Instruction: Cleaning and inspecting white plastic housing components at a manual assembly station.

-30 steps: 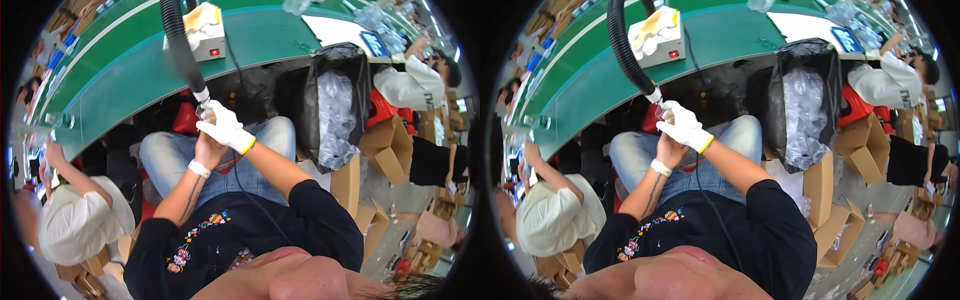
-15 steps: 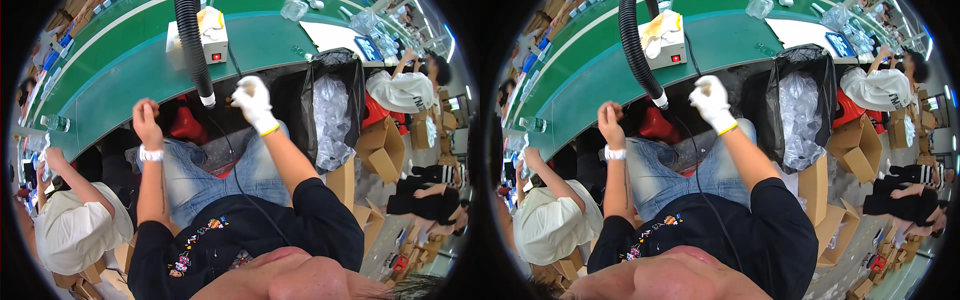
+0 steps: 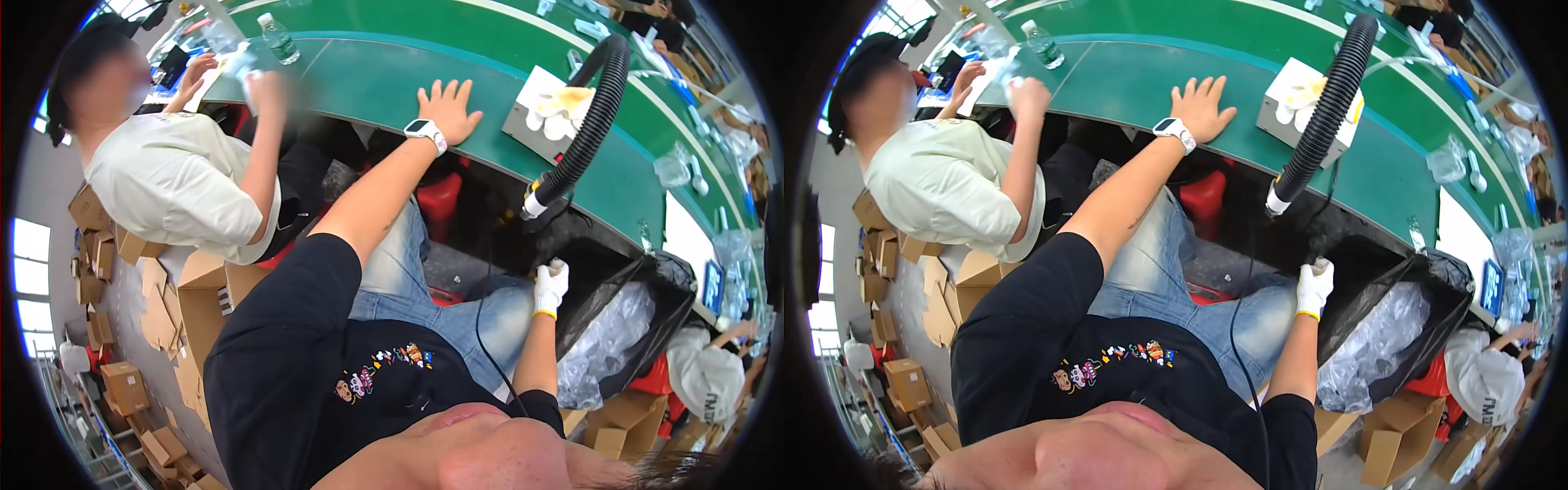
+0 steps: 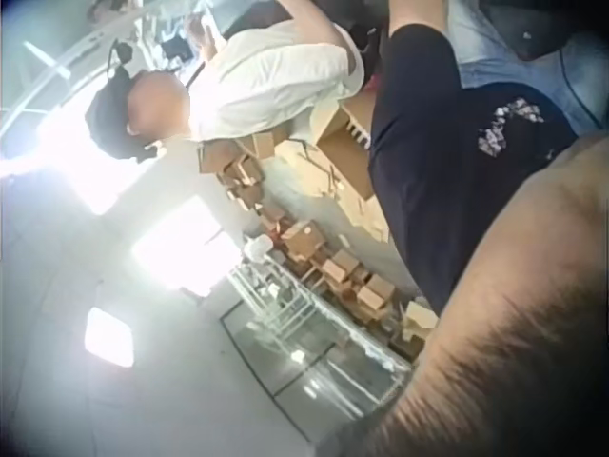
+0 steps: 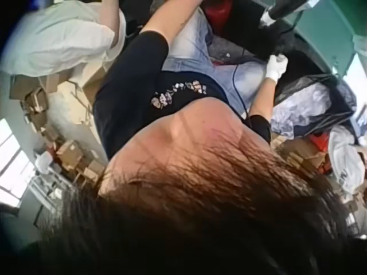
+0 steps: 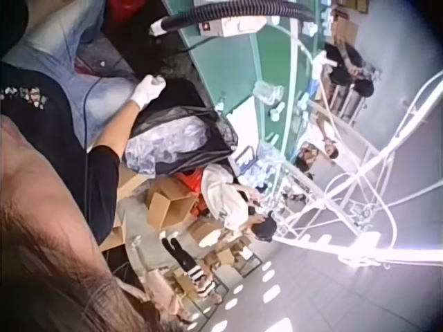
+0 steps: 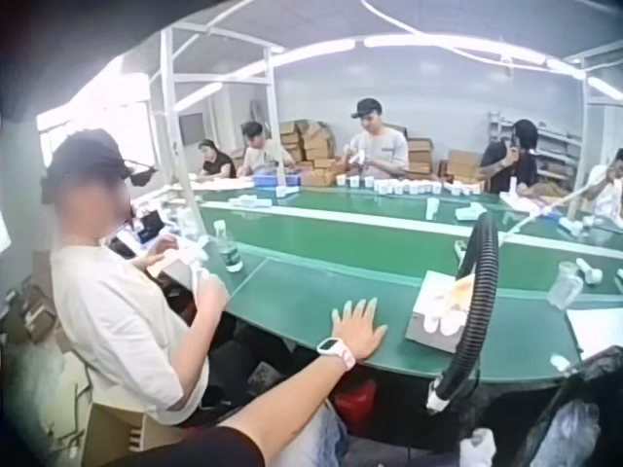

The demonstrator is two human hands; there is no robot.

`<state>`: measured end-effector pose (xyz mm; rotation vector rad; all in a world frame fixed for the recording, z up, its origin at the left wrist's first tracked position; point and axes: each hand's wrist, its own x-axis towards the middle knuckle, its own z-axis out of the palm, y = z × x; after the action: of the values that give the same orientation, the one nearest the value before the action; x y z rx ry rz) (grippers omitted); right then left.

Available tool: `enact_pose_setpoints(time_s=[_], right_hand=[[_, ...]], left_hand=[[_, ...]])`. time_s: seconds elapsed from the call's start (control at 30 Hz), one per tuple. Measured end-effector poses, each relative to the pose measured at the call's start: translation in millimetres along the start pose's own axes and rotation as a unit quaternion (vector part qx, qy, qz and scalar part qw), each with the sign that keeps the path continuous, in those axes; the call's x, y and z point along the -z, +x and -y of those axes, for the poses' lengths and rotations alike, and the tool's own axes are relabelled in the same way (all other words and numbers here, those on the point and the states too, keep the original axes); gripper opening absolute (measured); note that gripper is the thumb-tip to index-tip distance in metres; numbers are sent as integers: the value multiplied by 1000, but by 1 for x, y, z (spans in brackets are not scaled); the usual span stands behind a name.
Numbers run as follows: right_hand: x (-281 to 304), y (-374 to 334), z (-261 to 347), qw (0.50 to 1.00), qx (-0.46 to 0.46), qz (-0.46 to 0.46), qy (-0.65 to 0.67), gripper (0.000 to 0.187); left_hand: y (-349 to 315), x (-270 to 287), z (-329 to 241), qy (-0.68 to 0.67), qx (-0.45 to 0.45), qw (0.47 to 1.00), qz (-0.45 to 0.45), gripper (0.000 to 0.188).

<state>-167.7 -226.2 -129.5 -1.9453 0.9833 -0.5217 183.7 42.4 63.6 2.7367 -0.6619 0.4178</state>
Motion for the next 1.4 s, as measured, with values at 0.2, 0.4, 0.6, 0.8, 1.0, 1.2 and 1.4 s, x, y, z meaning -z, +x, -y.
enact_pose_setpoints(time_s=[0.2, 0.4, 0.6, 0.8, 1.0, 1.2, 1.4], right_hand=[[3, 1, 21, 998, 6, 18, -56, 34], [4, -6, 36, 997, 30, 25, -64, 38], [28, -27, 27, 1000, 20, 1, 18, 49], [11, -91, 167, 962, 132, 194, 136, 61], [-9, -42, 210, 843, -14, 382, 378, 67], [-20, -53, 143, 689, -181, 377, 592, 61], [19, -113, 132, 880, -98, 211, 415, 66]], left_hand=[[1, 1, -15, -16, -12, 1000, 7, 60], [-2, 12, 7, -106, -58, 992, -26, 49], [78, 84, 52, 176, 15, 966, -186, 67], [134, 68, 180, 131, 194, 958, 168, 103], [70, 82, 71, -118, -78, 985, 101, 76], [-119, 36, -45, -856, 167, 363, 327, 50], [-140, -10, -114, -864, 244, 398, 192, 34]])
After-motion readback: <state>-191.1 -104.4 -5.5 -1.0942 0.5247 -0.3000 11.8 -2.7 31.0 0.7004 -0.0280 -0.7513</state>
